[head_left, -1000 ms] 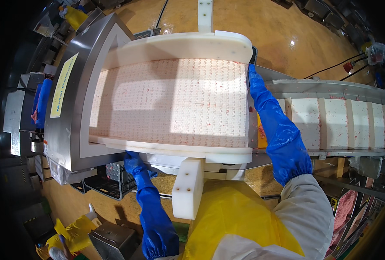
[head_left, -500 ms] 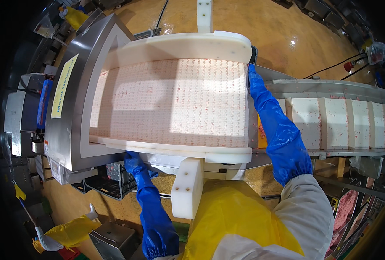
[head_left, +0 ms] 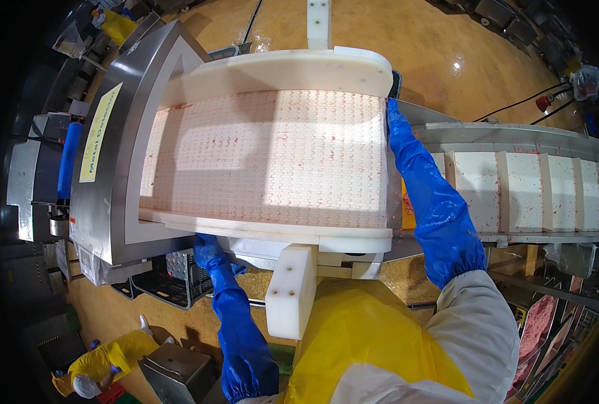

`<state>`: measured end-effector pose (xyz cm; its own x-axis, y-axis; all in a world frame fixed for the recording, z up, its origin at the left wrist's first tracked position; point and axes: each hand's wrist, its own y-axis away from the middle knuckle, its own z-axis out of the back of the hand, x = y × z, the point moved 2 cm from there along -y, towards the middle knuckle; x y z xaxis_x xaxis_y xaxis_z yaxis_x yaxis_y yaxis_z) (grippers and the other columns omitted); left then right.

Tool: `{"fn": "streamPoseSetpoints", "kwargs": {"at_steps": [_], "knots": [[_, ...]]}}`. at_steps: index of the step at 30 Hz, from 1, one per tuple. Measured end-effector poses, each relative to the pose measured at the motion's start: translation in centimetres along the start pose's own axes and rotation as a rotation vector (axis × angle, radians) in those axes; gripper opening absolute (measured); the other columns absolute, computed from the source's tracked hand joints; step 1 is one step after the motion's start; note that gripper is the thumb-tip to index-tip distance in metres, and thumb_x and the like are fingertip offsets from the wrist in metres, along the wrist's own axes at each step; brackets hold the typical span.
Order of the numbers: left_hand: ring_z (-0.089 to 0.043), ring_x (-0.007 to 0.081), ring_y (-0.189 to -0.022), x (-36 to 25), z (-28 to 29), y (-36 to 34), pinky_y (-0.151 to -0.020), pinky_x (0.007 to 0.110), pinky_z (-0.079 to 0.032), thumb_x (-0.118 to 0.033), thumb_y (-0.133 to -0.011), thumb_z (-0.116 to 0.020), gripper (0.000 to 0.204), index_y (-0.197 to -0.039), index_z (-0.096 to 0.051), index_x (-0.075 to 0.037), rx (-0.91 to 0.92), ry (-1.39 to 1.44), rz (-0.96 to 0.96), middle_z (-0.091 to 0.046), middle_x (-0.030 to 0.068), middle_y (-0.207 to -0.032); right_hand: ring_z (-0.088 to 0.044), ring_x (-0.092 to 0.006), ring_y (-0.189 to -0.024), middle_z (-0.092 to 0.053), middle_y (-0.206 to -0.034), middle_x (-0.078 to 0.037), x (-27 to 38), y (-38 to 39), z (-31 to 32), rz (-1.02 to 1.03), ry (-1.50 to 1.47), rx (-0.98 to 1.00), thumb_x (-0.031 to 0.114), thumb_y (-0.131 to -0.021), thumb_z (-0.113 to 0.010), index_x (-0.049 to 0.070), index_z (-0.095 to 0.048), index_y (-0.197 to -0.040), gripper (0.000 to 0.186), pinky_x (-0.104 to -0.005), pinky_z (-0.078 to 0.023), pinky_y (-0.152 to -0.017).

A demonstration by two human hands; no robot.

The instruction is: The person operates a meat processing machine, repeatedly placing a white perforated tray into the machine and removing it as ground meat is dispensed onto a conveyor belt. The person handles the tray with gloved hands and adjusts its position throughout the process.

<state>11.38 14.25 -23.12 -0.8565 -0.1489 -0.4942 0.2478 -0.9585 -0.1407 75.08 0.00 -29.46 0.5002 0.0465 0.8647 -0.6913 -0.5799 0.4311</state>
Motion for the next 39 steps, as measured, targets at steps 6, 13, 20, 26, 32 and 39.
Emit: {"fn": "streamPoseSetpoints", "kwargs": {"at_steps": [6, 13, 20, 26, 32, 39], "knots": [[-0.068, 0.0447, -0.090, -0.5, 0.3, 0.1, -0.078, 0.052, -0.052, -0.064, -0.096, -0.041, 0.070, -0.098, -0.074, -0.002, 0.002, -0.008, 0.006, -0.072, 0.0230, -0.094, -0.068, -0.0263, -0.103, -0.072, -0.112, -0.015, -0.2, -1.0, 0.7, -0.048, 0.125, -0.078, 0.070, -0.097, -0.035, -0.003, -0.063, -0.126, 0.083, -0.0336, -0.052, -0.092], [-0.067, 0.0452, -0.092, 0.3, 0.2, 0.1, -0.079, 0.052, -0.052, -0.064, -0.096, -0.040, 0.070, -0.100, -0.073, -0.002, -0.004, -0.032, 0.011, -0.072, 0.0231, -0.096, -0.068, -0.0245, -0.102, -0.072, -0.110, -0.015, 0.6, 1.1, -0.8, -0.077, 0.094, -0.063, 0.070, -0.097, -0.033, -0.001, -0.065, -0.124, 0.083, -0.0325, -0.052, -0.091], [-0.066, 0.0461, -0.090, -0.4, -0.1, -0.3, -0.079, 0.053, -0.051, -0.064, -0.097, -0.040, 0.070, -0.097, -0.073, -0.002, 0.010, -0.025, 0.015, -0.071, 0.0235, -0.094, -0.069, -0.0228, -0.100, -0.073, -0.109, -0.014, -0.6, -1.2, 1.2, -0.031, 0.117, -0.052, 0.071, -0.097, -0.034, -0.001, -0.066, -0.122, 0.083, -0.0315, -0.052, -0.090], [-0.066, 0.0463, -0.090, 0.0, 0.0, 0.0, -0.079, 0.052, -0.051, -0.064, -0.097, -0.040, 0.070, -0.096, -0.073, -0.002, -0.006, -0.028, 0.023, -0.071, 0.0232, -0.093, -0.069, -0.0226, -0.099, -0.072, -0.110, -0.014, -0.5, -0.7, 0.4, -0.082, 0.037, -0.036, 0.071, -0.096, -0.036, -0.001, -0.065, -0.123, 0.083, -0.0320, -0.053, -0.088], [-0.067, 0.0462, -0.091, 1.0, 0.0, 0.0, -0.079, 0.053, -0.052, -0.063, -0.097, -0.040, 0.070, -0.099, -0.073, -0.001, -0.016, -0.035, 0.024, -0.071, 0.0235, -0.095, -0.068, -0.0225, -0.095, -0.072, -0.109, -0.013, 0.1, 1.3, -1.4, -0.063, 0.000, -0.052, 0.072, -0.094, -0.042, -0.001, -0.064, -0.125, 0.082, -0.0322, -0.054, -0.087], [-0.067, 0.0461, -0.088, 0.7, 0.3, 0.0, -0.075, 0.053, -0.052, -0.068, -0.094, -0.040, 0.073, -0.096, -0.074, -0.004, -0.034, -0.031, 0.025, -0.072, 0.0225, -0.092, -0.069, -0.0233, -0.099, -0.071, -0.112, -0.014, -0.1, 0.9, -1.5, -0.070, -0.024, -0.025, 0.071, -0.096, -0.039, -0.002, -0.062, -0.127, 0.083, -0.0323, -0.054, -0.089]]}}
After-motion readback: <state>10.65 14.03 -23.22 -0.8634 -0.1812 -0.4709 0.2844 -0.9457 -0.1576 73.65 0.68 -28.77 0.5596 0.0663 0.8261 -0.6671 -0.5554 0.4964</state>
